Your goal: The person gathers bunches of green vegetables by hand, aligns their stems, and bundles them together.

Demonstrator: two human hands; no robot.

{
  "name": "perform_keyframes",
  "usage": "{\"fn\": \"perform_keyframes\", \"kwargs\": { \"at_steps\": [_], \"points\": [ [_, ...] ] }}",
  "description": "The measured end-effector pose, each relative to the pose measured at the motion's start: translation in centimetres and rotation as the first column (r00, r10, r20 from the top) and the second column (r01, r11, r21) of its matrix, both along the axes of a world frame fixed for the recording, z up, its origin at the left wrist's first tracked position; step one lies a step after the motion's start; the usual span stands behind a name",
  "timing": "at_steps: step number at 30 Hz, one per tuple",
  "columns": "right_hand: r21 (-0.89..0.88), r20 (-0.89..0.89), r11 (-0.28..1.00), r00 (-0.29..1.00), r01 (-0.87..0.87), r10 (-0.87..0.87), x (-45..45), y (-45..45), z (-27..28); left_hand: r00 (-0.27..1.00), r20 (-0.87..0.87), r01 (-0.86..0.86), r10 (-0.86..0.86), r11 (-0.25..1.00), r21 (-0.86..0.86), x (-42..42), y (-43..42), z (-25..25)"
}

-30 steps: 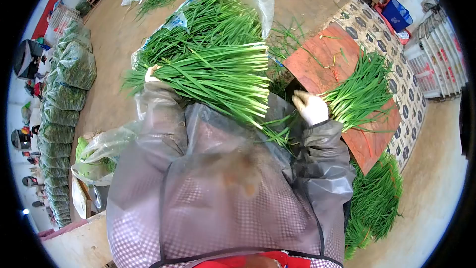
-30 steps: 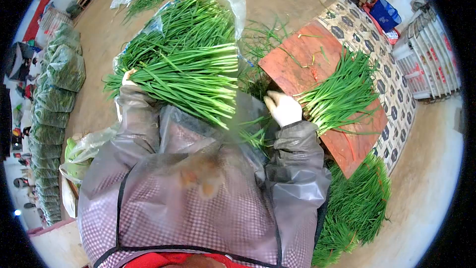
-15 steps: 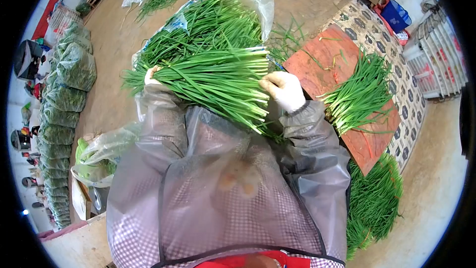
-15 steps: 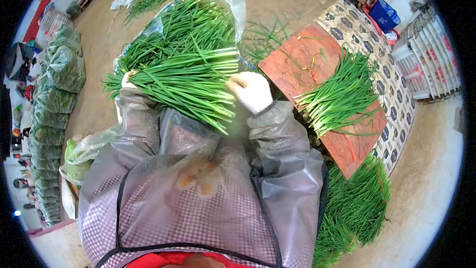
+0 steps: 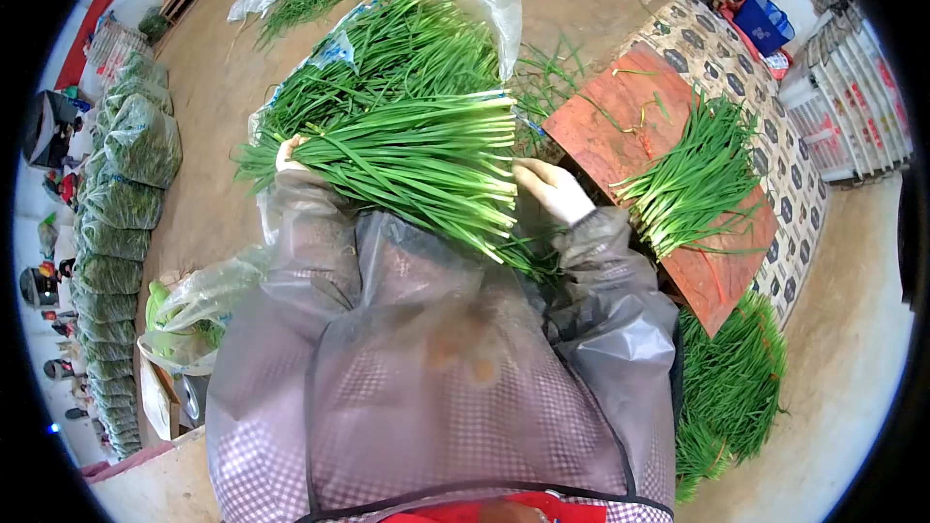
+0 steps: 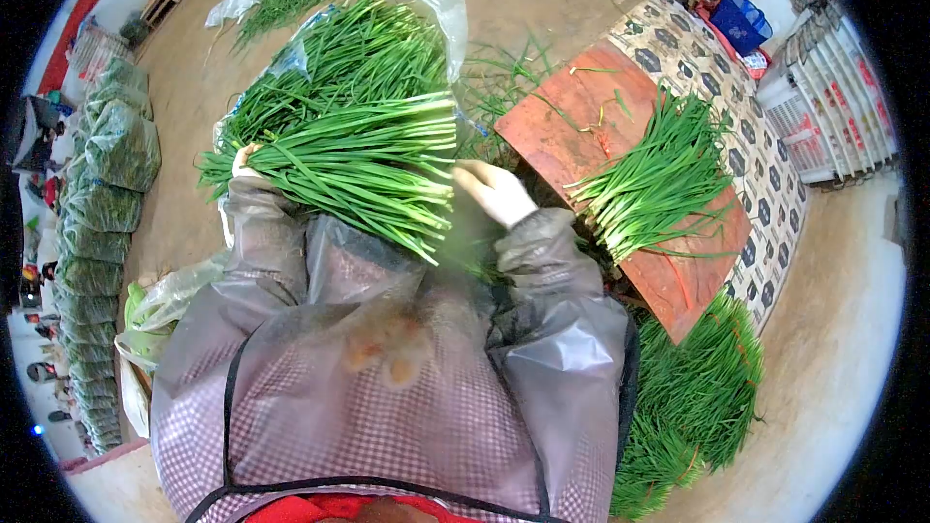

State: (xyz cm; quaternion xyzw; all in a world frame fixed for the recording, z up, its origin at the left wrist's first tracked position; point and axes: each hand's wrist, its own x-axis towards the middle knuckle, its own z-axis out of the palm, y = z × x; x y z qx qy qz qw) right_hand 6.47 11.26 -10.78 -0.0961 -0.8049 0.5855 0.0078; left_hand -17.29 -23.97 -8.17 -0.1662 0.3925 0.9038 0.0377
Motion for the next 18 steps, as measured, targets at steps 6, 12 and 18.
{"fn": "perform_keyframes", "kwargs": {
  "at_steps": [6,12,18],
  "points": [
    [0.068,0.225,0.997,0.973,0.046,-0.061,-5.1,-0.6,-1.0,0.999,-0.048,0.016,-0.013,0.997,0.07,-0.2,-0.4,-0.3],
    [0.517,-0.003,0.845,0.988,0.136,-0.157,-3.9,-2.5,2.2,0.999,0.029,0.044,-0.044,0.999,-0.003,-0.7,-0.5,-0.2],
    [-0.577,0.247,0.781,0.963,0.238,-0.111,-4.9,-3.5,1.9,1.0,-0.012,-0.015,0.015,1.0,0.012,-0.3,0.1,-0.3]
  ]
}}
